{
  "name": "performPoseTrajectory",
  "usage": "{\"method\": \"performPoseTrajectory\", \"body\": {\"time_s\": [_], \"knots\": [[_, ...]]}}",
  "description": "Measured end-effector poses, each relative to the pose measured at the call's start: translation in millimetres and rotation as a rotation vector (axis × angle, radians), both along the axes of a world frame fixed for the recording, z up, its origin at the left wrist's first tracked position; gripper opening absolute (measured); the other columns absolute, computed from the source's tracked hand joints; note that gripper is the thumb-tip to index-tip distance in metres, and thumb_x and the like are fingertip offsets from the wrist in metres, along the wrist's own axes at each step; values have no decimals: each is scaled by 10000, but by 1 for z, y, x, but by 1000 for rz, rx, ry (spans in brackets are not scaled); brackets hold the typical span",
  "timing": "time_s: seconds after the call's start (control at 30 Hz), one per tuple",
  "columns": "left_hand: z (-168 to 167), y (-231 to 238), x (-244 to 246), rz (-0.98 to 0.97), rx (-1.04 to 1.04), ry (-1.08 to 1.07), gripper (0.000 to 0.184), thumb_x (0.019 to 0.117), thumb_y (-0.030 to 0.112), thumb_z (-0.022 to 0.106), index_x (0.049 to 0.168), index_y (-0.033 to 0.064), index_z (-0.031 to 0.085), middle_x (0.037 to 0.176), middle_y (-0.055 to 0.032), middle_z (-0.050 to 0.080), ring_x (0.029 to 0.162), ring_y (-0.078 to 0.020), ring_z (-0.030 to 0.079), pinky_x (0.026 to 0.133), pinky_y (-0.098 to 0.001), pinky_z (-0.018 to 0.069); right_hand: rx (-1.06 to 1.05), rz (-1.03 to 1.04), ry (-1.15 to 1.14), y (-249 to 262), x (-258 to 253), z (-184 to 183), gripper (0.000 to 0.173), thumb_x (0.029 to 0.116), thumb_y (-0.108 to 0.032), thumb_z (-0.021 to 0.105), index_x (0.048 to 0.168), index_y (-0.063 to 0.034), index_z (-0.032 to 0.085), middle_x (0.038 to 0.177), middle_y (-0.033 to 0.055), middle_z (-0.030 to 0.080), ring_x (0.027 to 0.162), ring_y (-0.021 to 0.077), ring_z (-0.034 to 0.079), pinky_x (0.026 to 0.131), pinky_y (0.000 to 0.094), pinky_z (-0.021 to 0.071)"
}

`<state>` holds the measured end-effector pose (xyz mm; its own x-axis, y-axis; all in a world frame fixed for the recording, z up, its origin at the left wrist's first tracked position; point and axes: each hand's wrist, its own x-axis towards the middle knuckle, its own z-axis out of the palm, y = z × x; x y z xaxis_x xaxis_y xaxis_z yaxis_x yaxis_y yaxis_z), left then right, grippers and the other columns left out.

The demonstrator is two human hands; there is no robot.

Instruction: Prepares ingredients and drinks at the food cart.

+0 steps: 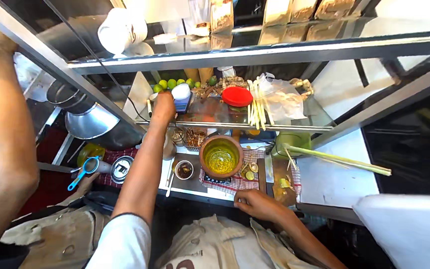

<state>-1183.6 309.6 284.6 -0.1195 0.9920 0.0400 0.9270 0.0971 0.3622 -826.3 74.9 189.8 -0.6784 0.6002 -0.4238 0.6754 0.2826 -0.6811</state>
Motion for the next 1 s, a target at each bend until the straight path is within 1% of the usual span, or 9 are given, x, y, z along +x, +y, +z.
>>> {"method": "performPoseTrajectory", "body": {"time_s": [0.13,0.2,0.33,0.43,0.5,0.6,0.7,0.87,1.0], "knots": [[-1,28,-7,151,-176,121,362,928,124,654,1169,-144,614,1246,-361,603,1192,-530,584,961,-699,469,-2,-77,18,-8,11,2,288,1036,-321,576,1100,-81,722,883,103,680,796,242,653,798,461,547],[-2,32,-10,171,-223,170,339,920,131,670,1124,-137,632,1227,-357,612,1176,-527,592,937,-698,480,10,-114,38,-12,18,-3,279,1032,-313,581,1085,-80,724,850,93,669,769,228,642,787,443,545],[-11,39,-18,186,-205,164,448,883,238,763,1172,-90,662,1396,-346,509,1334,-553,445,957,-740,449,-33,-127,41,-16,26,-3,263,1023,-304,601,1098,-84,722,773,76,640,701,208,610,740,416,531],[-17,38,-21,190,-197,136,491,926,322,726,1200,-80,657,1434,-335,483,1367,-546,407,983,-747,419,-34,-77,127,-4,17,30,253,1017,-323,611,1097,-115,733,712,34,604,628,152,569,650,365,512],[-25,40,-26,130,-218,128,436,963,310,664,1172,-73,676,1397,-350,512,1343,-554,436,1004,-747,405,132,-105,310,15,-6,61,251,1005,-319,615,1027,-106,745,703,12,613,611,107,562,610,315,509],[-37,45,-31,50,-243,149,305,933,203,670,1157,3,721,1353,-338,555,1305,-549,476,1025,-734,404,413,-240,453,70,-65,102,283,1014,-297,580,1012,-66,743,836,60,676,745,153,633,720,361,553],[-44,44,-35,31,-214,152,268,899,165,692,1140,62,748,1313,-290,604,1271,-503,530,1006,-709,441,575,-443,376,145,-135,103,248,991,-300,650,1116,-97,719,1089,102,668,978,240,668,873,453,574],[-35,35,-41,-67,-199,97,250,898,108,662,1121,103,774,1254,-246,661,1258,-454,563,1056,-665,426,539,-546,43,224,-227,88,751,836,-461,770,1439,-80,534,1437,250,499,1260,452,535,979,633,470],[-39,33,-43,-68,-189,29,240,921,114,650,1131,93,764,1250,-241,664,1248,-444,577,1033,-662,451,490,-572,-106,238,-254,78,897,786,-480,814,1477,-22,471,1486,294,447,1299,498,495,997,683,427]]}}
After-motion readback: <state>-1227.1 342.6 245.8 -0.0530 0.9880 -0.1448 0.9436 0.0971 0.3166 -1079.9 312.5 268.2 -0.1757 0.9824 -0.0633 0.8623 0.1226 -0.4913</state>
